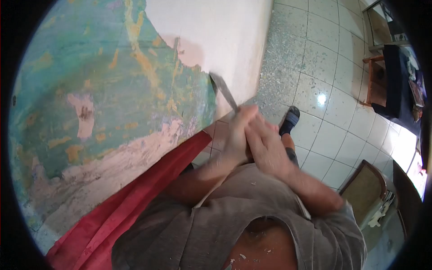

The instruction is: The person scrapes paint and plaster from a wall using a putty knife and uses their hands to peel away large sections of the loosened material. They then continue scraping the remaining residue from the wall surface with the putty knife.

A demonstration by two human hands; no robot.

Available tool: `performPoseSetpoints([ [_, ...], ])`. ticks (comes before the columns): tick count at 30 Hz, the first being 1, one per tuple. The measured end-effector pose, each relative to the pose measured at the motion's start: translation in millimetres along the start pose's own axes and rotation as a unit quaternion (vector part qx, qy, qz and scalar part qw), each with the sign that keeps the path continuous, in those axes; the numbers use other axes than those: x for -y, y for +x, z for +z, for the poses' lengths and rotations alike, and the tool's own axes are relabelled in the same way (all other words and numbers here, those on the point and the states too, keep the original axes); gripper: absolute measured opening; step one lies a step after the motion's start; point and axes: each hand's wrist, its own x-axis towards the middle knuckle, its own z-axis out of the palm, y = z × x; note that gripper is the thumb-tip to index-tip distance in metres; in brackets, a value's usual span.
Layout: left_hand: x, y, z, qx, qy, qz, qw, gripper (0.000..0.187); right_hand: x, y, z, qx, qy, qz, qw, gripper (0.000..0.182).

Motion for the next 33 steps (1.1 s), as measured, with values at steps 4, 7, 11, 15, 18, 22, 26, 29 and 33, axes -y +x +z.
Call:
performPoseSetpoints([
  [4,-18.2,33.4,11.4,-0.012,0.009,-0.006,1.000,0.042,-10.6,30.3,-10.9,0.062,-0.003,0.000,0.998,0.024],
  [7,6.1,5.4,8.5,0.063,0.032,0.015,0.997,0.042,10.5,-1.5,-14.7,0.007,-0.012,-0.015,1.000,0.021],
  [11,6.7,5.1,-8.7,0.038,-0.037,0.018,0.998,0.043,-1.2,8.2,-4.4,0.046,-0.009,0.009,0.999,0.019],
  [15,-44.5,31.9,28.4,0.002,0.040,0.009,0.999,0.042,-10.1,59.6,-7.4,0.009,-0.078,-0.128,0.989,0.019],
  [18,10.0,6.4,1.8,0.054,0.077,0.034,0.995,0.039,11.6,1.9,-13.7,-0.016,-0.005,-0.022,1.000,0.022],
  [22,5.9,-11.7,1.7,0.061,-0.034,0.013,0.997,0.034,2.6,-4.6,-15.6,0.097,-0.125,0.011,0.987,0.028],
  [26,-1.2,17.1,17.0,-0.020,-0.004,0.013,1.000,0.039,19.0,21.5,-28.9,0.107,0.077,0.173,0.976,0.044],
  [29,15.0,-4.9,8.7,0.067,0.083,0.081,0.991,0.041,6.1,-9.8,-23.3,0.046,-0.054,-0.021,0.997,0.043],
  [33,-0.9,-10.6,4.8,0.064,0.076,0.064,0.993,0.041,12.8,16.2,-13.1,0.101,-0.016,0.048,0.994,0.023],
])
